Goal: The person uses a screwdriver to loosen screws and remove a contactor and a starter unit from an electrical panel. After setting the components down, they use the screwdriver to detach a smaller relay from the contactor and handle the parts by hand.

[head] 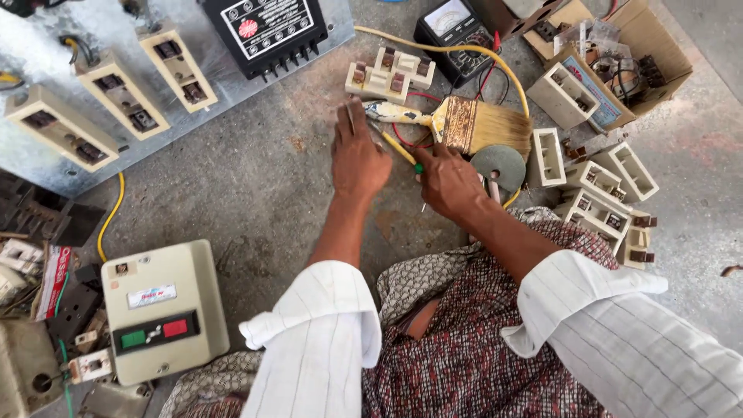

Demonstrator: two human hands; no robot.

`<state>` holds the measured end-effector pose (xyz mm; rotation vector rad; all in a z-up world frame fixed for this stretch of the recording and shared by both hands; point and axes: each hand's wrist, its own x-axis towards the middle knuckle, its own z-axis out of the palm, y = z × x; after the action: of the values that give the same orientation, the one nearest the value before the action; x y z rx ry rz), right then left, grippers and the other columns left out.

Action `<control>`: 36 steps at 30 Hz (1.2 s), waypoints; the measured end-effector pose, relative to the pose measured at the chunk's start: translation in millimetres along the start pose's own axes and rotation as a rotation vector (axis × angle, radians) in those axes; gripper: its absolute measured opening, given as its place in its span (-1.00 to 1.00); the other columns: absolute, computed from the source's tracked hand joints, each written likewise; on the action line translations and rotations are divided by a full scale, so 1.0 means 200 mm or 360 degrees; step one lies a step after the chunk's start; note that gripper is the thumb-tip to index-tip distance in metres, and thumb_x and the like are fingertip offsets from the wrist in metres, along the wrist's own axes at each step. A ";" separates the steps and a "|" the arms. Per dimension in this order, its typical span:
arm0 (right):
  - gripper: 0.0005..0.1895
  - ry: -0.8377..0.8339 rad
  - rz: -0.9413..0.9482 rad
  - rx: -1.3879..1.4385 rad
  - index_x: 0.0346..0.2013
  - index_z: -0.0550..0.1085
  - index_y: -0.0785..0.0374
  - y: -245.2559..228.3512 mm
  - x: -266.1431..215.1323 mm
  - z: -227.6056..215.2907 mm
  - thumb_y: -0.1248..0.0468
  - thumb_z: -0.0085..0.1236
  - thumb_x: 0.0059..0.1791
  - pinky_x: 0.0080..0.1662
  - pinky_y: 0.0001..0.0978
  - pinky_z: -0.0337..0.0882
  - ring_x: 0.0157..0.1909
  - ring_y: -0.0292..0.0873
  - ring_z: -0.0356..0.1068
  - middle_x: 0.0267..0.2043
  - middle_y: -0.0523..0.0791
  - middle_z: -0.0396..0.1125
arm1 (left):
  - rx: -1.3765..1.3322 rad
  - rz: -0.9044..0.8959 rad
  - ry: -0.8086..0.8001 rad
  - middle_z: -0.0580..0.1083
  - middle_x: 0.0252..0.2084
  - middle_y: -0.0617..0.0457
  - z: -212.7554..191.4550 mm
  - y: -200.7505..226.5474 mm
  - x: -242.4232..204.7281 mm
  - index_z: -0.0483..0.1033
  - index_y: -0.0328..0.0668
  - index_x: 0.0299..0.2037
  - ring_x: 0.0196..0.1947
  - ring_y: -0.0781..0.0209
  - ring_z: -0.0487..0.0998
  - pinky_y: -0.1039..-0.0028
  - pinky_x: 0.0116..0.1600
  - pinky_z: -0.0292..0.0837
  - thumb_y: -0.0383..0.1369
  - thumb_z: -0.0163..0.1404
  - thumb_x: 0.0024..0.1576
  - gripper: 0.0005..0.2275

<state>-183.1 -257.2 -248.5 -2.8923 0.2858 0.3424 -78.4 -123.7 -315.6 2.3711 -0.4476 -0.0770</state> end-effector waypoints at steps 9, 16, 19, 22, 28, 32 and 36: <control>-0.25 -0.0121 0.0133 0.0082 0.50 0.05 0.04 0.02 0.06 -0.06 0.35 -0.05 0.01 0.04 0.07 0.45 0.02 0.26 0.42 0.14 0.22 0.25 | -0.0378 -0.0048 -0.0059 0.00 0.50 -0.36 0.04 0.09 0.40 0.02 0.09 0.47 0.48 -0.36 0.08 0.02 0.43 0.21 -0.31 0.14 0.11 -0.28; -0.34 -0.0240 0.0353 0.0051 0.54 -0.03 -0.15 0.09 0.12 -0.11 0.28 -0.21 0.14 -0.38 -0.27 0.50 -0.35 -0.04 0.36 0.10 0.19 0.25 | 0.0047 0.0093 -0.0324 -0.05 0.52 -0.21 0.23 0.23 0.41 -0.03 0.16 0.48 0.51 -0.27 -0.05 -0.17 0.47 -0.10 -0.33 0.13 0.08 -0.24; -0.30 -0.0232 0.0418 0.0030 0.55 -0.05 -0.18 0.14 0.13 -0.13 0.32 -0.23 0.13 -0.53 -0.39 0.40 -0.48 -0.13 0.26 0.09 0.21 0.24 | 0.0041 0.0100 -0.0330 -0.03 0.53 -0.18 0.30 0.29 0.38 -0.10 0.19 0.51 0.54 -0.28 -0.10 -0.16 0.49 -0.12 -0.30 0.12 0.10 -0.22; -0.30 -0.0280 0.0507 -0.0006 0.56 -0.03 -0.25 0.21 0.13 -0.13 0.34 -0.26 0.15 -0.57 -0.45 0.31 -0.52 -0.18 0.18 0.08 0.21 0.28 | 0.0013 0.0124 -0.0325 -0.03 0.55 -0.17 0.35 0.33 0.37 -0.16 0.21 0.52 0.55 -0.27 -0.10 -0.10 0.53 -0.10 -0.26 0.13 0.09 -0.18; -0.38 -0.0237 0.0607 -0.0008 0.51 0.02 -0.23 0.31 0.13 -0.18 0.25 -0.22 0.15 -0.62 -0.48 0.30 -0.59 -0.19 0.24 0.33 0.33 0.05 | -0.0113 -0.0014 -0.0629 -0.16 0.56 -0.14 0.38 0.48 0.32 -0.28 0.21 0.51 0.55 -0.22 -0.18 -0.19 0.50 -0.17 -0.14 0.19 0.01 -0.06; -0.42 -0.0218 0.0700 0.0009 0.51 0.07 -0.21 0.34 0.12 -0.19 0.29 -0.30 0.19 -0.60 -0.46 0.31 -0.56 -0.19 0.23 0.31 0.31 0.14 | -0.0103 0.0055 -0.0659 -0.16 0.57 -0.13 0.38 0.50 0.28 -0.24 0.20 0.53 0.55 -0.23 -0.16 -0.17 0.49 -0.11 -0.30 0.17 -0.01 -0.07; -0.37 -0.0187 0.0695 0.0026 0.52 0.09 -0.18 0.36 0.10 -0.17 0.38 -0.31 0.15 -0.59 -0.47 0.31 -0.56 -0.21 0.24 0.32 0.31 0.15 | -0.0140 0.0140 -0.0472 -0.05 0.58 -0.10 0.33 0.45 0.22 -0.07 0.10 0.51 0.53 -0.23 0.03 -0.05 0.47 0.14 -0.41 0.07 0.06 -0.22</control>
<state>-171.8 -337.3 -235.3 -2.7568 0.8964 0.5731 -74.9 -243.4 -302.3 2.2567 -0.6745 -0.4029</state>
